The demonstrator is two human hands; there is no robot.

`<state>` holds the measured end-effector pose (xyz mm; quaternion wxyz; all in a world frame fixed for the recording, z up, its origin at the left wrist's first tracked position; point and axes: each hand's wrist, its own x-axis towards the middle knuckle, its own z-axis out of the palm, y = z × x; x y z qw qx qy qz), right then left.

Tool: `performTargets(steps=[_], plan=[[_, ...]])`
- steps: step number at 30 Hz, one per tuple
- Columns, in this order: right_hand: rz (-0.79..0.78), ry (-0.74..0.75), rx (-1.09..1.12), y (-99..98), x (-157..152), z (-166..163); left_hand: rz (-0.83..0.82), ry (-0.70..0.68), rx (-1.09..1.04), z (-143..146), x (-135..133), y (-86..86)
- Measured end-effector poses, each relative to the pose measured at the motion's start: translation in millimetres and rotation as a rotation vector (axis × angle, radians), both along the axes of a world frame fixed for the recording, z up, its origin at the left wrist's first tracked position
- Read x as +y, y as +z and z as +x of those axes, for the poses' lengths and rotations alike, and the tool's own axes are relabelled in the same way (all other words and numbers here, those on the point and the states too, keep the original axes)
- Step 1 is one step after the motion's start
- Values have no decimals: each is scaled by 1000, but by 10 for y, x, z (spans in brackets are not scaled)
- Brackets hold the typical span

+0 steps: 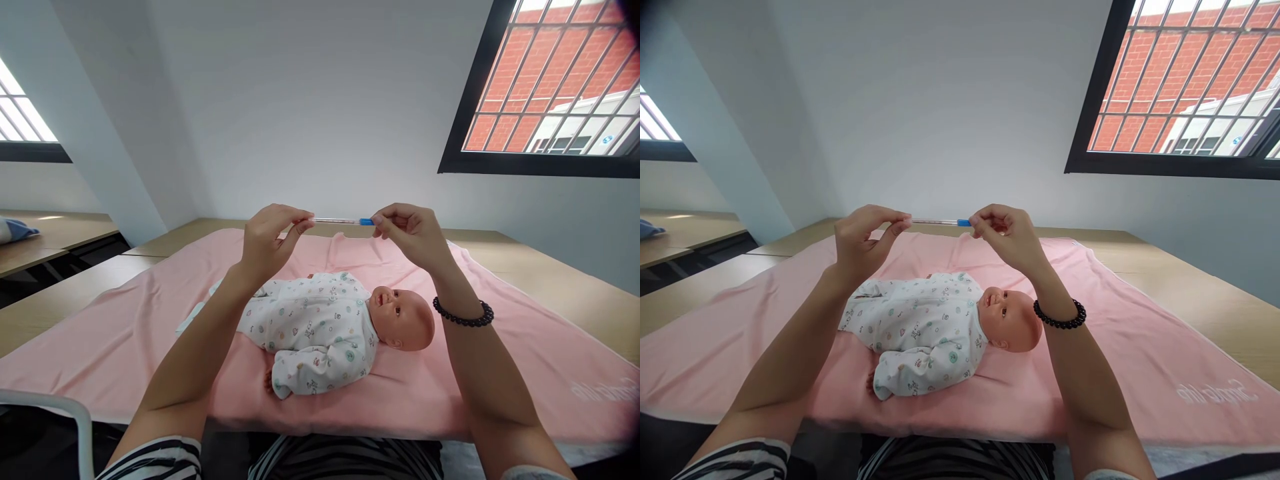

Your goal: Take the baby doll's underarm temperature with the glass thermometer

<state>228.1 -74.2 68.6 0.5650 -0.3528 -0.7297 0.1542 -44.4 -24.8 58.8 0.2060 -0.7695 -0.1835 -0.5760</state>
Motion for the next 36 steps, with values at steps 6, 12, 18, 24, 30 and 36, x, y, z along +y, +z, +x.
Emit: performTargets(steps=[6, 12, 18, 24, 30, 36], plan=[[-49, 26, -317, 22, -69, 41, -187, 29, 241, -47, -104, 13], [-46, -21, -96, 118, -70, 445, -356, 122, 348, -109, -263, 96], [28, 8, 326, 105, 57, 885, -749, 220, 734, -149, -238, 67], [-164, -438, -289, -33, 265, 946, -1301, 329, 1155, -208, -104, -21], [-363, 82, -133, -105, 343, 978, -1318, 336, 1154, -218, 13, -31], [-457, -405, -348, -181, 430, 1000, -1314, 386, 1187, -198, 60, -50]])
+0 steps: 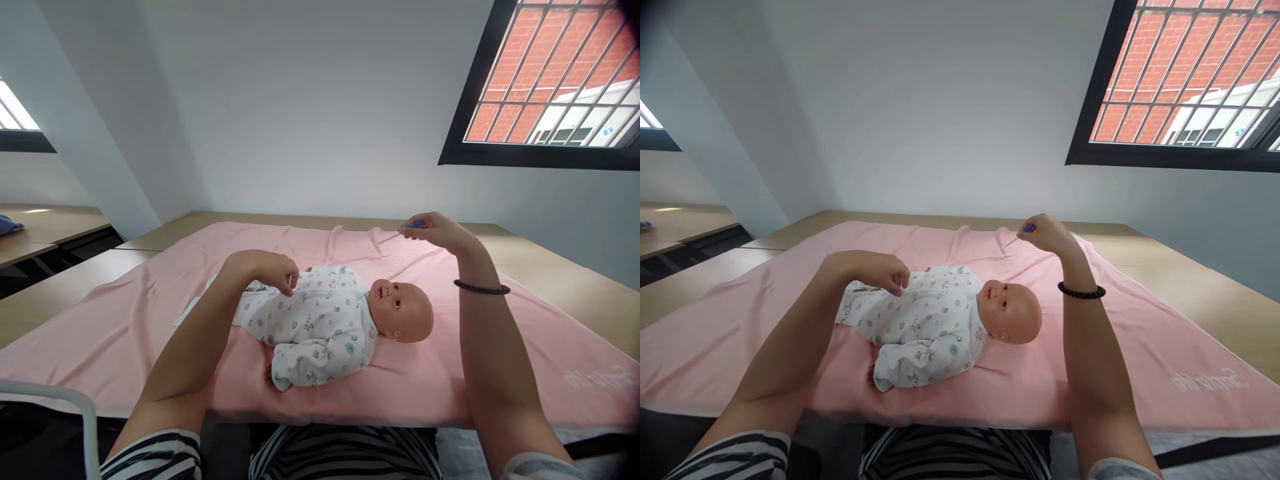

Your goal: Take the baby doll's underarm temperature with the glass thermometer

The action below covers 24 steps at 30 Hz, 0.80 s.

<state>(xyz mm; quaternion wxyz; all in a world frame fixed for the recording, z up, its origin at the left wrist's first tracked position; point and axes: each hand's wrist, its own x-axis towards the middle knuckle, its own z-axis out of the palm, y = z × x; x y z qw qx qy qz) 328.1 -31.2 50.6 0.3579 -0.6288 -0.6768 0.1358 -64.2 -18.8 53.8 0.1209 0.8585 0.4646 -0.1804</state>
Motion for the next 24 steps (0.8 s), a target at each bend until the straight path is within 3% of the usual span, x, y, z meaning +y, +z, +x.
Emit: performTargets(steps=[4, 5, 9, 14, 20, 24], plan=[[-78, 464, 414, 7, -9, 35, -22, -36, 29, 46, 75, -58], [-84, 469, 420, 4, -5, 37, -24, -49, 54, 67, 102, -82], [-124, 236, 104, -40, 42, 23, -66, -52, 136, 134, 227, -177], [-145, 600, 315, -117, 108, 18, -128, -76, 78, 78, 326, -191], [-182, 381, -11, -237, 238, -10, -129, -75, 63, 27, 293, -145], [-171, 516, 141, -278, 260, -7, -104, -76, 73, 35, 254, -127]])
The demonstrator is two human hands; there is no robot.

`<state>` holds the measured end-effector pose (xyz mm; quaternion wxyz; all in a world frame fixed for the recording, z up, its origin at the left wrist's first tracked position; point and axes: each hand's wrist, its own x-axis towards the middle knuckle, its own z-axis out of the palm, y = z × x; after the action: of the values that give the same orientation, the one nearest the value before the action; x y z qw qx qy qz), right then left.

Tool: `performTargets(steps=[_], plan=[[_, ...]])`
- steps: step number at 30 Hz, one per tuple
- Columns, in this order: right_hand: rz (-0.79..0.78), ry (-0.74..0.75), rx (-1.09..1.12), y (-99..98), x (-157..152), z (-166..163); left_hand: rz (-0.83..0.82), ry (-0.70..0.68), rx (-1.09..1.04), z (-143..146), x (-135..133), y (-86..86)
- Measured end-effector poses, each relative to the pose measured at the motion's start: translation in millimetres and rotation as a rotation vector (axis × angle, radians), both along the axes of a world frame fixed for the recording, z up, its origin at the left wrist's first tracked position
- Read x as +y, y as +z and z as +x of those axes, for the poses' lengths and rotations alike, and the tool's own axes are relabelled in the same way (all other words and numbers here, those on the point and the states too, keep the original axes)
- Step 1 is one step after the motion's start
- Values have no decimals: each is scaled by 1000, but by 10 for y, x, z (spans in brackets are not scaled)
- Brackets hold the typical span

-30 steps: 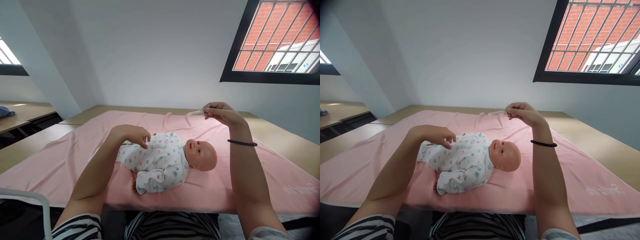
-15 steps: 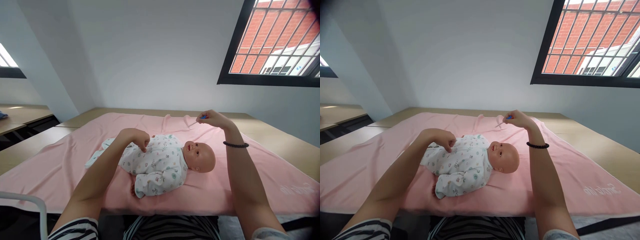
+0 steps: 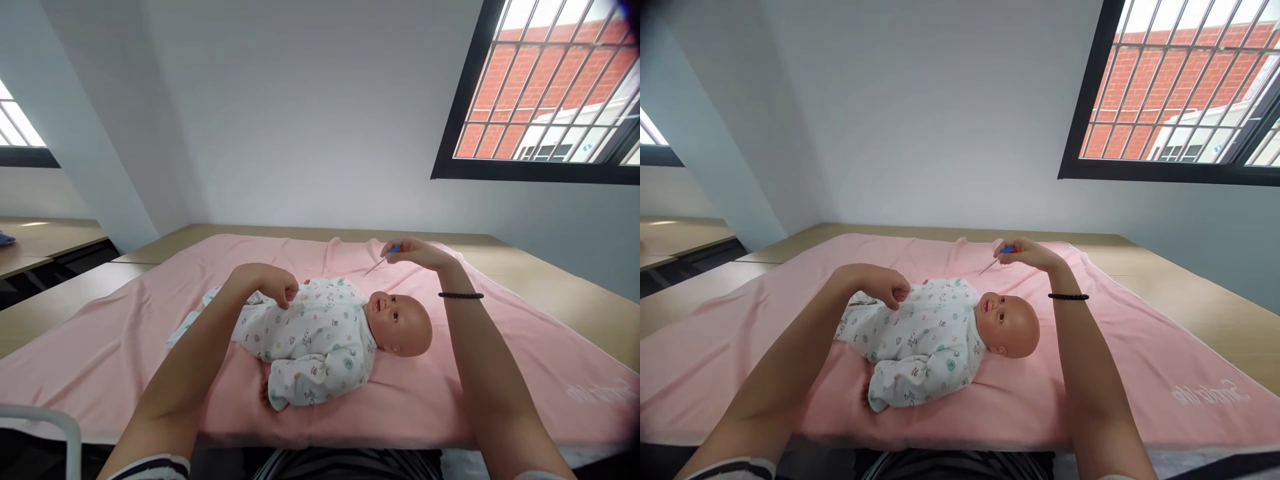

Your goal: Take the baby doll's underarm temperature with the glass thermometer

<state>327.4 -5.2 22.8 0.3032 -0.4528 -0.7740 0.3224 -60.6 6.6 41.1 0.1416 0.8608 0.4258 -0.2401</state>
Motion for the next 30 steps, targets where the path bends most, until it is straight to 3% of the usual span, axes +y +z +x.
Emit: performTargets(steps=[2, 6, 12, 20, 26, 30], plan=[[1, 20, 72, -19, 22, 22, 18, -13, 0, 9, -17, 11], [-15, -140, -152, -96, 112, 65, -10, -45, -69, 48, -38, 19], [-109, -60, -183, -270, 212, 84, -12, -137, -148, 134, -75, -19], [-199, -238, -234, -544, 329, 175, -5, -152, -146, 164, -89, -51], [-244, -413, -149, -713, 390, 243, -25, -161, -141, 159, -10, -122], [-247, -426, 17, -797, 398, 280, -44, -148, -136, 146, 22, -142]])
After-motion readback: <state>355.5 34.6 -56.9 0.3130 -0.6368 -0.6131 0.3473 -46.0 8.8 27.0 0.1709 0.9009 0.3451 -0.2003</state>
